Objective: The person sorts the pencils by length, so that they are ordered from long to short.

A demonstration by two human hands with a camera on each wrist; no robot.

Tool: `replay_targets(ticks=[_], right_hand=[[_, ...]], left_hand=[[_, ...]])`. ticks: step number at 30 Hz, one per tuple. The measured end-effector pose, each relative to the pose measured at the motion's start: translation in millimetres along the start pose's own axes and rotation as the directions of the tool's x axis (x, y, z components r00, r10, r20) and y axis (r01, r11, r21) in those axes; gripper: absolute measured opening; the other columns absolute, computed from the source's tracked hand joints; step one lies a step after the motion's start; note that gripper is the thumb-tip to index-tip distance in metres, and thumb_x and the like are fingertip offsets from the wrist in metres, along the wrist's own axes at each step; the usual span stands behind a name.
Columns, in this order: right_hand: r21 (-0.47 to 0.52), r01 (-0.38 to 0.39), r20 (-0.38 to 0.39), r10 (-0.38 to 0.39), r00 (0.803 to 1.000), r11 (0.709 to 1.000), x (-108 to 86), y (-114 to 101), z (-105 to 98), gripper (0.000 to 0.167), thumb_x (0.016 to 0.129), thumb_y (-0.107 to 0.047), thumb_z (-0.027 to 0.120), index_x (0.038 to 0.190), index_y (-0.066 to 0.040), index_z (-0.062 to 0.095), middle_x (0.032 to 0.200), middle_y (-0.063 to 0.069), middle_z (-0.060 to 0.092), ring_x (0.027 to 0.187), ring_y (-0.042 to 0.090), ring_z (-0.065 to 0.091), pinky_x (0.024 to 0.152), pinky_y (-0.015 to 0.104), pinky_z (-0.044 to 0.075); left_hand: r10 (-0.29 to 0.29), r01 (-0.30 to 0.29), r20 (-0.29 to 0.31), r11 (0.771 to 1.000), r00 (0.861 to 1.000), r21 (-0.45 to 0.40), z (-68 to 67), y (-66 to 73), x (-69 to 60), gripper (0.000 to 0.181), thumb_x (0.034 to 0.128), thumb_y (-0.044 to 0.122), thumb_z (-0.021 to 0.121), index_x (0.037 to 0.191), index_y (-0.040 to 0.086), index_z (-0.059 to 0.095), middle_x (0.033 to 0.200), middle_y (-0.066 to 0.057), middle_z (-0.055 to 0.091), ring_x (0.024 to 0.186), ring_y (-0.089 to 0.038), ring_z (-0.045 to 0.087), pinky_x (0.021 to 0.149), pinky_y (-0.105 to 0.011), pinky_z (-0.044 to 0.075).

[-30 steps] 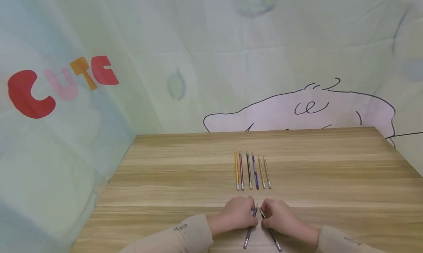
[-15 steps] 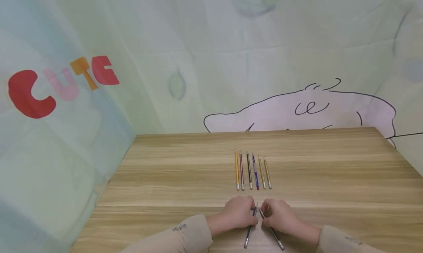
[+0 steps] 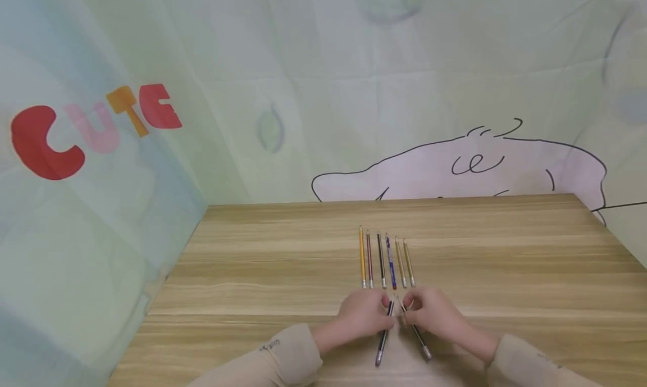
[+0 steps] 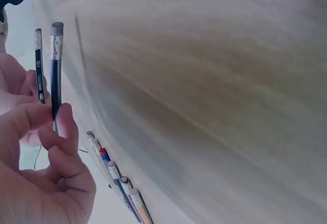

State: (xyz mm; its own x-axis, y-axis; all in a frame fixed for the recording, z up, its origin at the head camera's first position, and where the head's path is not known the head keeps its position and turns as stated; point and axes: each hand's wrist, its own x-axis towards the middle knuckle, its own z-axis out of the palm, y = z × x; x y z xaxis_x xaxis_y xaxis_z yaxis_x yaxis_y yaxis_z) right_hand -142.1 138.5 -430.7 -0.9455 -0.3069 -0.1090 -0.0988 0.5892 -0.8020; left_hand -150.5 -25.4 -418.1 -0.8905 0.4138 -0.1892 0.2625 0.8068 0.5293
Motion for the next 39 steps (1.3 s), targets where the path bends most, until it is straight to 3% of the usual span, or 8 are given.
replay_targets(ticks=[7,13,21,27,39], right_hand=[[0.106,0.002,-0.033,0.002,0.999,0.994,3.5,-2.1,-7.5,0.015,0.071,-0.001,0.058,0.085,0.001,0.054,0.065,0.004,0.054,0.047,0.010,0.046,0.042,0.020,0.041],[0.233,-0.014,-0.031,0.021,0.999,0.972,6.3,-1.2,-10.6,0.019,0.074,0.000,0.056,0.091,0.006,0.051,0.069,0.006,0.054,0.050,0.011,0.048,0.043,0.020,0.043],[0.295,-0.021,-0.021,0.028,0.999,0.955,7.9,1.2,-10.0,0.023,0.076,-0.004,0.057,0.095,0.007,0.050,0.069,0.006,0.055,0.050,0.013,0.049,0.043,0.022,0.043],[0.346,-0.013,0.001,0.013,1.000,0.938,8.7,2.9,-8.0,0.027,0.076,-0.005,0.056,0.097,0.010,0.047,0.068,0.005,0.053,0.049,0.010,0.047,0.043,0.020,0.042],[0.356,-0.020,0.021,0.014,1.000,0.934,9.7,5.2,-4.8,0.026,0.077,-0.007,0.057,0.097,0.008,0.047,0.068,0.005,0.053,0.050,0.009,0.047,0.043,0.020,0.042]], left_hand=[[-0.030,0.027,-0.017,0.987,0.999,-0.157,-0.8,-1.7,0.7,0.024,0.0724,0.020,0.067,0.093,0.012,0.057,0.059,0.007,0.056,0.043,-0.008,0.048,0.040,-0.021,0.039],[-0.018,0.003,-0.051,0.960,0.999,-0.280,-0.5,-3.5,3.0,0.023,0.0742,0.016,0.065,0.095,0.015,0.054,0.066,0.007,0.059,0.044,-0.008,0.050,0.041,-0.022,0.041],[-0.008,-0.026,-0.087,0.922,0.996,-0.386,0.1,-3.9,3.4,0.024,0.0750,0.013,0.064,0.096,0.012,0.054,0.069,0.004,0.060,0.045,-0.007,0.050,0.041,-0.020,0.042],[-0.015,-0.024,-0.087,0.898,0.996,-0.439,3.6,-5.6,5.8,0.022,0.0750,0.011,0.063,0.095,0.012,0.053,0.071,0.003,0.061,0.048,-0.009,0.052,0.041,-0.020,0.043],[-0.012,-0.035,-0.099,0.887,0.995,-0.461,5.8,-5.2,7.8,0.021,0.0766,0.013,0.063,0.095,0.011,0.053,0.071,0.002,0.062,0.048,-0.009,0.051,0.042,-0.021,0.043]])
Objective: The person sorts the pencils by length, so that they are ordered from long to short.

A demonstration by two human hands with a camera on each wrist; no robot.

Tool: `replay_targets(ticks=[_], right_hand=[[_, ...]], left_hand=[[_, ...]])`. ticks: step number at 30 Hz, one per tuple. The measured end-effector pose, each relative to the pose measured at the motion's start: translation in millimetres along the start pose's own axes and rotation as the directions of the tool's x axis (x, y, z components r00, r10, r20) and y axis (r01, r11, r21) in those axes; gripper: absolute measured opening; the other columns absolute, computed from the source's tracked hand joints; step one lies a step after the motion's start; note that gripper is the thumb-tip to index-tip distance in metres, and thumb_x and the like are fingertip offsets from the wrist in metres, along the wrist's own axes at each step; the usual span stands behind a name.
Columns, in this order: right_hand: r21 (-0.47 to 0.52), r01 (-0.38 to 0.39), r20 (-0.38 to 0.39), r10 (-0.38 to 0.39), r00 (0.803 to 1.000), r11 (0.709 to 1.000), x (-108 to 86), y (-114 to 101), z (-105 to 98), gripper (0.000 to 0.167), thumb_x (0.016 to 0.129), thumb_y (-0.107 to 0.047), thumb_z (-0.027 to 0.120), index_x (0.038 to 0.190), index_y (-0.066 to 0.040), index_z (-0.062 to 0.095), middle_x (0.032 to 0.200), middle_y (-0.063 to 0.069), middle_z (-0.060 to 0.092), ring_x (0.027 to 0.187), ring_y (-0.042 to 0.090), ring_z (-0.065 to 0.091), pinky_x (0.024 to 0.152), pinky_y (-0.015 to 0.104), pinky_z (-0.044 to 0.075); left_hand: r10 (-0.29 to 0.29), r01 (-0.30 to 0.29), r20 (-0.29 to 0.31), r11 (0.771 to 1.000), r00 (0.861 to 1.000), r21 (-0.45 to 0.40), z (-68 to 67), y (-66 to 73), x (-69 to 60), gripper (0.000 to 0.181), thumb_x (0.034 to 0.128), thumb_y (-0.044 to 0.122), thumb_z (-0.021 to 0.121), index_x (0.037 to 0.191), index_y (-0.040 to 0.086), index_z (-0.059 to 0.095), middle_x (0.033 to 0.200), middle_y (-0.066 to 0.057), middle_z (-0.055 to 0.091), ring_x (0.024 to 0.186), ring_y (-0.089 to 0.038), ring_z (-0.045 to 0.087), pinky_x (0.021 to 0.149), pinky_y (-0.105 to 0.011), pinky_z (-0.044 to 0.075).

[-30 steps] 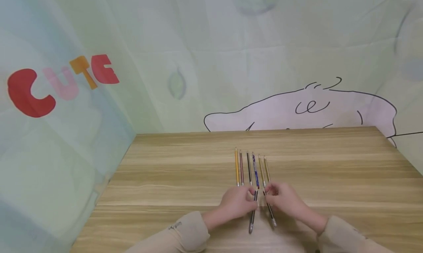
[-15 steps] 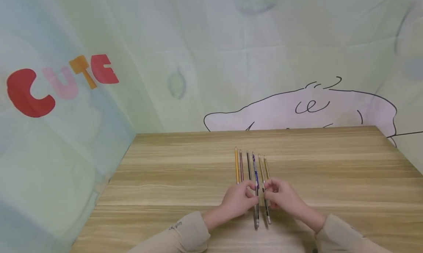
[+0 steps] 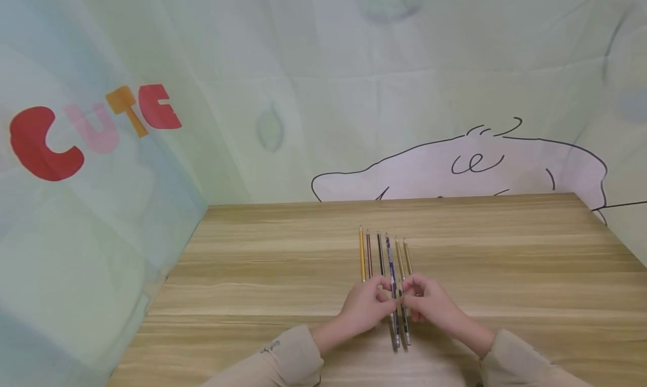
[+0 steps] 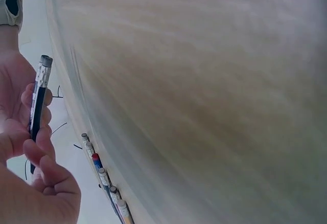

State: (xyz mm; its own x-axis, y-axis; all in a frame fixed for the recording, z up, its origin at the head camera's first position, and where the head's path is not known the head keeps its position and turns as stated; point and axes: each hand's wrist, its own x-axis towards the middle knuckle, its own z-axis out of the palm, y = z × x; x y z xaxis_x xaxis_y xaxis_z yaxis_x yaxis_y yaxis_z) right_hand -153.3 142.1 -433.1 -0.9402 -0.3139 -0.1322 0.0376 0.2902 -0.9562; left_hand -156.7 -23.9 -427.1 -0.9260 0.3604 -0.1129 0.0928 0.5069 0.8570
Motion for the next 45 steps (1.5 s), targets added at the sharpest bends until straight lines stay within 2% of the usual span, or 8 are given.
replay_targets(ticks=[13,45], right_hand=[[-0.001,-0.001,0.004,0.001,1.000,1.000,1.3,2.2,0.2,0.024,0.077,-0.008,0.058,0.095,0.005,0.048,0.067,0.004,0.052,0.049,0.010,0.047,0.043,0.020,0.041],[0.018,-0.030,-0.004,0.031,1.000,0.999,1.3,4.2,-2.3,0.026,0.077,-0.008,0.059,0.096,0.007,0.048,0.068,0.006,0.053,0.051,0.010,0.048,0.045,0.021,0.042]], left_hand=[[-0.011,0.011,-0.001,1.000,1.000,-0.017,1.7,-2.4,2.5,0.020,0.0769,0.016,0.064,0.092,0.011,0.053,0.067,0.004,0.062,0.042,-0.007,0.047,0.039,-0.019,0.040],[-0.013,0.013,-0.002,1.000,1.000,-0.007,2.4,-1.9,3.5,0.022,0.0775,0.022,0.065,0.093,0.012,0.054,0.065,0.005,0.060,0.045,-0.006,0.047,0.041,-0.021,0.040]])
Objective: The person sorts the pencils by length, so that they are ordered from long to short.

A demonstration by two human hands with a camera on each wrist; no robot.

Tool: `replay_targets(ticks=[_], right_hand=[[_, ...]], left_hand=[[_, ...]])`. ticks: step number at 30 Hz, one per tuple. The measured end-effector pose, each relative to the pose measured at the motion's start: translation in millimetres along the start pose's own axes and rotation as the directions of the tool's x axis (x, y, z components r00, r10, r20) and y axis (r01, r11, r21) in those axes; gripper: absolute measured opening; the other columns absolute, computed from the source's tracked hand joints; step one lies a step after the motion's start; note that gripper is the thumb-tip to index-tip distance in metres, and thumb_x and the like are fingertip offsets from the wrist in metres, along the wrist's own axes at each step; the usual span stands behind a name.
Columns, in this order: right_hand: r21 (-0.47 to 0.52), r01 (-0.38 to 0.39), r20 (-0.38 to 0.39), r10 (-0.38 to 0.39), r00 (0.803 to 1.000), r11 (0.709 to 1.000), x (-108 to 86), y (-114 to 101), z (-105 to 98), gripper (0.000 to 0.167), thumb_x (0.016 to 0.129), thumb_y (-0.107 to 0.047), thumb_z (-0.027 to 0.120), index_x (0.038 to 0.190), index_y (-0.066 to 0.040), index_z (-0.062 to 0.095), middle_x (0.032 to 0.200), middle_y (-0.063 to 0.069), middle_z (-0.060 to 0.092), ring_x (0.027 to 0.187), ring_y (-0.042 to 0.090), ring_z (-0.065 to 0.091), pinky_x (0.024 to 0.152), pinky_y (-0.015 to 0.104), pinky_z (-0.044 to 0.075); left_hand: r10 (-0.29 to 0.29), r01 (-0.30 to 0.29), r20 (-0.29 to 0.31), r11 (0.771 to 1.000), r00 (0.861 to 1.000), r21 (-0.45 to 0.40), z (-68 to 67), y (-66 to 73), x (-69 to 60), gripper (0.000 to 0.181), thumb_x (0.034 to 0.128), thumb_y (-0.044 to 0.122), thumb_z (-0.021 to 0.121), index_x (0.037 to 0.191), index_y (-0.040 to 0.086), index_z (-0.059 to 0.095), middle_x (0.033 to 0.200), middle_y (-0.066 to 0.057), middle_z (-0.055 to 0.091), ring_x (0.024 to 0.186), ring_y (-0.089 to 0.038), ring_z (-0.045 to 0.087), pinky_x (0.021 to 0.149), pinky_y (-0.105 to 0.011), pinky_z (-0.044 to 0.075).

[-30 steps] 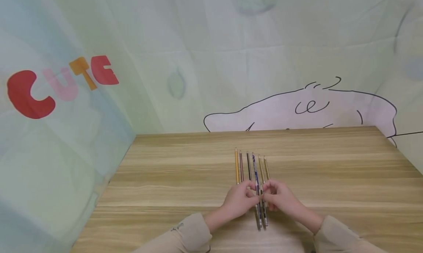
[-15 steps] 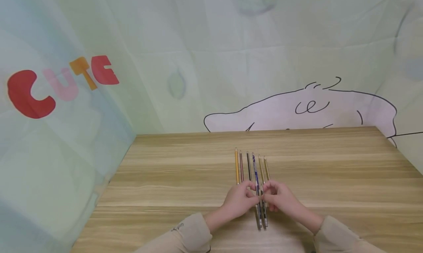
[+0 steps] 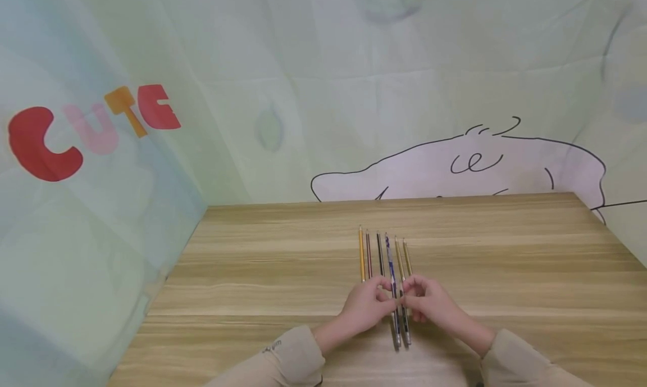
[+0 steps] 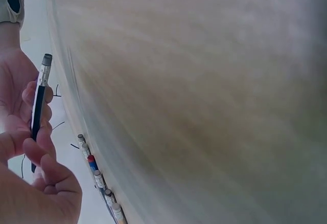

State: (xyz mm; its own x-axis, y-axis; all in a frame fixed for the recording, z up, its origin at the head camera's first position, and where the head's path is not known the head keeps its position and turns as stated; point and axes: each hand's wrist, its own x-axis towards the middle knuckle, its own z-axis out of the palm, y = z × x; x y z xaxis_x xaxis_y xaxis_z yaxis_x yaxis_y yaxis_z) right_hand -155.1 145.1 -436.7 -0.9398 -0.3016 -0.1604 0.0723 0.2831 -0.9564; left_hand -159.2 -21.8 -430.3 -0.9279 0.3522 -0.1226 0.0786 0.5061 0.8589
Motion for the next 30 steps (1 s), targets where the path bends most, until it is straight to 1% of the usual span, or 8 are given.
replay_targets(ticks=[7,12,14,18,20,24,27,30], right_hand=[[-0.011,-0.011,-0.013,0.011,1.000,1.000,-0.1,-1,-2,0.027,0.077,-0.007,0.058,0.097,0.007,0.048,0.067,0.004,0.052,0.051,0.010,0.047,0.046,0.021,0.042],[-0.026,-0.005,-0.030,0.004,1.000,1.000,0.7,0,-6,0.027,0.077,-0.007,0.058,0.098,0.008,0.049,0.067,0.004,0.053,0.051,0.010,0.047,0.045,0.021,0.042],[-0.015,-0.003,-0.032,0.002,0.999,1.000,1.2,0,-8,0.027,0.077,-0.006,0.058,0.097,0.009,0.049,0.068,0.004,0.052,0.051,0.010,0.047,0.045,0.020,0.042],[0.015,-0.005,-0.034,0.006,0.999,1.000,2.3,0,-14,0.026,0.078,-0.006,0.057,0.098,0.009,0.048,0.070,0.004,0.052,0.053,0.011,0.047,0.047,0.021,0.043],[0.017,0.000,-0.037,0.000,0.999,1.000,2.9,-1,-16,0.026,0.078,-0.006,0.057,0.098,0.009,0.048,0.070,0.003,0.052,0.052,0.010,0.047,0.047,0.021,0.043],[-0.022,0.043,-0.054,-0.044,0.998,0.999,4.4,-2,-21,0.027,0.078,-0.004,0.057,0.097,0.011,0.048,0.068,0.003,0.052,0.050,0.009,0.046,0.045,0.021,0.042],[-0.038,0.051,-0.084,-0.054,0.995,0.998,5.6,-4,-25,0.027,0.077,-0.004,0.058,0.098,0.012,0.049,0.067,0.004,0.052,0.050,0.009,0.047,0.045,0.022,0.043],[-0.043,0.037,-0.106,-0.041,0.994,0.998,7.2,-6,-29,0.027,0.077,-0.004,0.058,0.098,0.011,0.049,0.068,0.004,0.053,0.050,0.009,0.047,0.045,0.022,0.042]], left_hand=[[-0.008,0.008,0.005,1.000,1.000,-0.002,0.1,0.1,2.3,0.022,0.0775,0.023,0.065,0.093,0.012,0.053,0.065,0.006,0.060,0.045,-0.006,0.046,0.041,-0.020,0.039],[-0.013,0.014,0.009,1.000,1.000,-0.018,0.5,1.4,6.5,0.021,0.0776,0.022,0.065,0.093,0.012,0.053,0.064,0.005,0.059,0.043,-0.008,0.046,0.040,-0.021,0.039],[-0.013,0.013,0.005,1.000,1.000,-0.014,1.0,2.2,9.0,0.021,0.0775,0.022,0.065,0.092,0.012,0.053,0.063,0.005,0.058,0.043,-0.008,0.045,0.040,-0.021,0.038],[-0.017,0.017,-0.007,1.000,1.000,-0.011,2.0,6.0,15.3,0.022,0.0769,0.025,0.065,0.091,0.014,0.053,0.060,0.004,0.057,0.042,-0.008,0.042,0.038,-0.020,0.035],[-0.014,0.014,-0.019,1.000,1.000,-0.005,2.7,7.7,19.3,0.022,0.0766,0.025,0.066,0.091,0.014,0.053,0.061,0.004,0.058,0.043,-0.007,0.043,0.039,-0.020,0.035],[-0.023,0.023,-0.039,1.000,0.999,0.002,4.2,10.1,28.1,0.024,0.0761,0.026,0.066,0.092,0.013,0.054,0.065,0.004,0.058,0.046,-0.008,0.046,0.041,-0.022,0.039],[-0.035,0.035,-0.046,0.999,0.998,-0.013,5.0,12.3,34.0,0.024,0.0759,0.024,0.066,0.093,0.013,0.054,0.066,0.003,0.057,0.047,-0.009,0.047,0.042,-0.022,0.040],[-0.048,0.047,-0.053,0.999,0.997,-0.027,5.5,14.5,39.9,0.024,0.0759,0.023,0.066,0.094,0.013,0.054,0.066,0.003,0.057,0.045,-0.010,0.046,0.040,-0.021,0.038]])
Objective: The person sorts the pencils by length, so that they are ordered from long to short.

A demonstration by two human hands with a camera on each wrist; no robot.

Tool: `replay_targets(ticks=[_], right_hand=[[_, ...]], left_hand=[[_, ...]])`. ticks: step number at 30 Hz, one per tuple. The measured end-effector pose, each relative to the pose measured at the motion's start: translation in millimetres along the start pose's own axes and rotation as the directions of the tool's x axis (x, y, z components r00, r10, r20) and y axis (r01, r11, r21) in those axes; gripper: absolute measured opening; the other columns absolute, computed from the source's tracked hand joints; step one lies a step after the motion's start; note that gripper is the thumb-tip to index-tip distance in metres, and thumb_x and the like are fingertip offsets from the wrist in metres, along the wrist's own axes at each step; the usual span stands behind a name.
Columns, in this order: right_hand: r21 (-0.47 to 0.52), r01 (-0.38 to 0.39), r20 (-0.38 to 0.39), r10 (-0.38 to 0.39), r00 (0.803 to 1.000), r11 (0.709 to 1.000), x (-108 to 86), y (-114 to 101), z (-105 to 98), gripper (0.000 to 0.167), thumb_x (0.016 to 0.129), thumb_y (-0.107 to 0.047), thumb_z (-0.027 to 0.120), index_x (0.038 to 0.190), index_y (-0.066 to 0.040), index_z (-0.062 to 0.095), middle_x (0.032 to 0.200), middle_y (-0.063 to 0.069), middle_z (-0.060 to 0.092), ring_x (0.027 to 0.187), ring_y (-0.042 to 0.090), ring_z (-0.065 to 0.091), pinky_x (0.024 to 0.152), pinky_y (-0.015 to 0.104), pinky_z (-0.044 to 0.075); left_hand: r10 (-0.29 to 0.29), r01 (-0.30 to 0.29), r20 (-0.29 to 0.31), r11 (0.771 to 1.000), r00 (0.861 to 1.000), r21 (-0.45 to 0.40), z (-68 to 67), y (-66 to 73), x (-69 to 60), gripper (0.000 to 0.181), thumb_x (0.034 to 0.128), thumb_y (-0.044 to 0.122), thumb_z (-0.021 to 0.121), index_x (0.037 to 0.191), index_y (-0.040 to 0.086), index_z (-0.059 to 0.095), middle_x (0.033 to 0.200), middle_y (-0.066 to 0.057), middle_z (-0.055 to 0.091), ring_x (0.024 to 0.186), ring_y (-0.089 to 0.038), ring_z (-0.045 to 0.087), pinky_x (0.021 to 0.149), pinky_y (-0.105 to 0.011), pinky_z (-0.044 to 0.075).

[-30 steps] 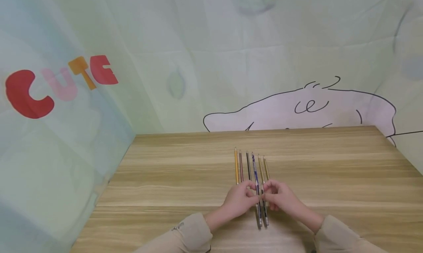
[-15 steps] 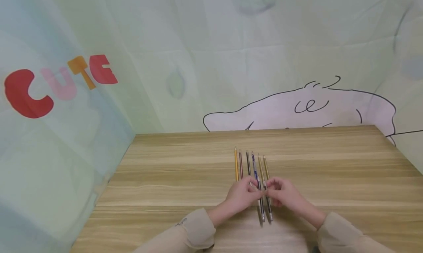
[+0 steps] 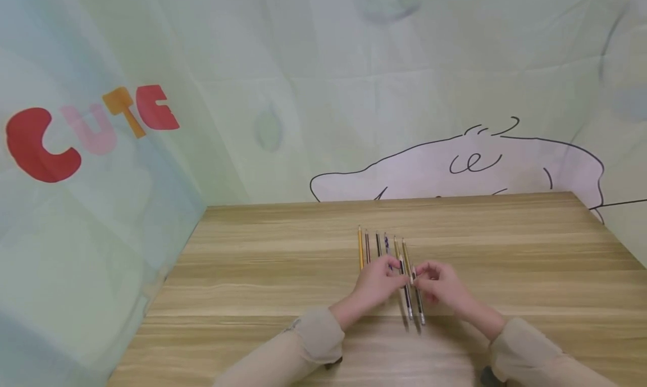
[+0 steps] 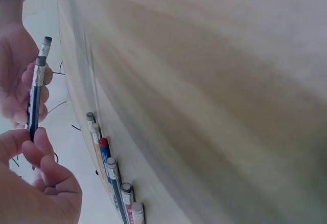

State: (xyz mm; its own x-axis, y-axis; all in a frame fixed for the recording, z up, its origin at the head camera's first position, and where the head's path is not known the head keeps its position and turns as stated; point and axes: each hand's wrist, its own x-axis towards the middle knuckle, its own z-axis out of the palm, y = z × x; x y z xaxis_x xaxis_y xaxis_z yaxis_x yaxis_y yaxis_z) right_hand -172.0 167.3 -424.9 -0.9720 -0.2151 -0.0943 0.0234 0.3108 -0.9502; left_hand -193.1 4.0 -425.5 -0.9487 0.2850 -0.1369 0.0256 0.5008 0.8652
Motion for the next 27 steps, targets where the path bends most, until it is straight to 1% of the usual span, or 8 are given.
replay_targets(ticks=[3,7,9,13,19,23,27], right_hand=[[-0.008,-0.002,-0.015,0.002,1.000,1.000,2.6,-2,-4,0.026,0.078,-0.004,0.057,0.098,0.011,0.049,0.068,0.003,0.053,0.050,0.009,0.047,0.045,0.023,0.042],[-0.033,0.015,-0.041,-0.016,0.999,0.999,7.4,-6,-10,0.024,0.078,-0.003,0.056,0.097,0.011,0.049,0.067,0.002,0.052,0.048,0.009,0.046,0.044,0.024,0.042],[-0.045,0.017,-0.050,-0.019,0.999,0.999,10.3,-8,-14,0.024,0.078,-0.003,0.055,0.097,0.011,0.049,0.068,0.003,0.052,0.048,0.009,0.046,0.044,0.024,0.041],[-0.061,0.007,-0.060,-0.010,0.998,0.998,16.2,-11,-20,0.025,0.080,-0.005,0.054,0.099,0.010,0.048,0.069,0.002,0.052,0.049,0.009,0.046,0.045,0.025,0.041],[-0.038,-0.001,-0.071,-0.001,0.997,0.999,22.0,-9,-26,0.025,0.079,-0.004,0.054,0.098,0.011,0.048,0.067,0.002,0.052,0.049,0.011,0.047,0.045,0.025,0.042],[-0.033,0.000,-0.083,-0.003,0.997,0.999,24.3,-5,-28,0.024,0.078,-0.003,0.054,0.097,0.011,0.048,0.065,0.001,0.052,0.049,0.011,0.047,0.046,0.026,0.042],[-0.034,-0.009,-0.089,0.006,0.996,0.999,26.2,-4,-30,0.024,0.080,-0.004,0.053,0.098,0.011,0.048,0.066,0.000,0.052,0.049,0.011,0.048,0.046,0.026,0.042]], left_hand=[[-0.005,0.005,-0.013,1.000,1.000,0.014,1.0,2.4,6.6,0.024,0.0763,0.024,0.066,0.095,0.013,0.054,0.064,0.003,0.056,0.043,-0.010,0.044,0.038,-0.020,0.036],[0.001,0.001,-0.040,0.999,0.999,0.052,3.1,5.0,17.1,0.026,0.0765,0.025,0.065,0.097,0.012,0.054,0.059,0.004,0.054,0.041,-0.009,0.044,0.038,-0.020,0.035],[0.000,0.003,-0.054,0.999,0.999,0.055,4.4,7.0,22.4,0.028,0.0760,0.025,0.066,0.098,0.012,0.055,0.058,0.004,0.053,0.041,-0.009,0.043,0.038,-0.020,0.035],[-0.026,0.030,-0.074,0.998,0.997,0.048,6.6,13.2,30.8,0.029,0.0752,0.026,0.066,0.100,0.013,0.056,0.057,0.005,0.052,0.041,-0.008,0.041,0.038,-0.020,0.033],[-0.065,0.076,-0.104,0.992,0.992,0.103,9.0,18.9,39.9,0.033,0.0744,0.030,0.066,0.102,0.015,0.056,0.063,0.006,0.056,0.047,-0.009,0.046,0.041,-0.022,0.037],[-0.067,0.084,-0.129,0.988,0.989,0.132,10.5,20.1,47.1,0.032,0.0736,0.030,0.066,0.100,0.016,0.057,0.064,0.006,0.055,0.050,-0.009,0.046,0.043,-0.022,0.037],[-0.056,0.079,-0.138,0.983,0.989,0.165,12.0,20.5,54.4,0.029,0.0735,0.028,0.066,0.098,0.015,0.058,0.060,0.005,0.053,0.047,-0.008,0.043,0.042,-0.021,0.033]])
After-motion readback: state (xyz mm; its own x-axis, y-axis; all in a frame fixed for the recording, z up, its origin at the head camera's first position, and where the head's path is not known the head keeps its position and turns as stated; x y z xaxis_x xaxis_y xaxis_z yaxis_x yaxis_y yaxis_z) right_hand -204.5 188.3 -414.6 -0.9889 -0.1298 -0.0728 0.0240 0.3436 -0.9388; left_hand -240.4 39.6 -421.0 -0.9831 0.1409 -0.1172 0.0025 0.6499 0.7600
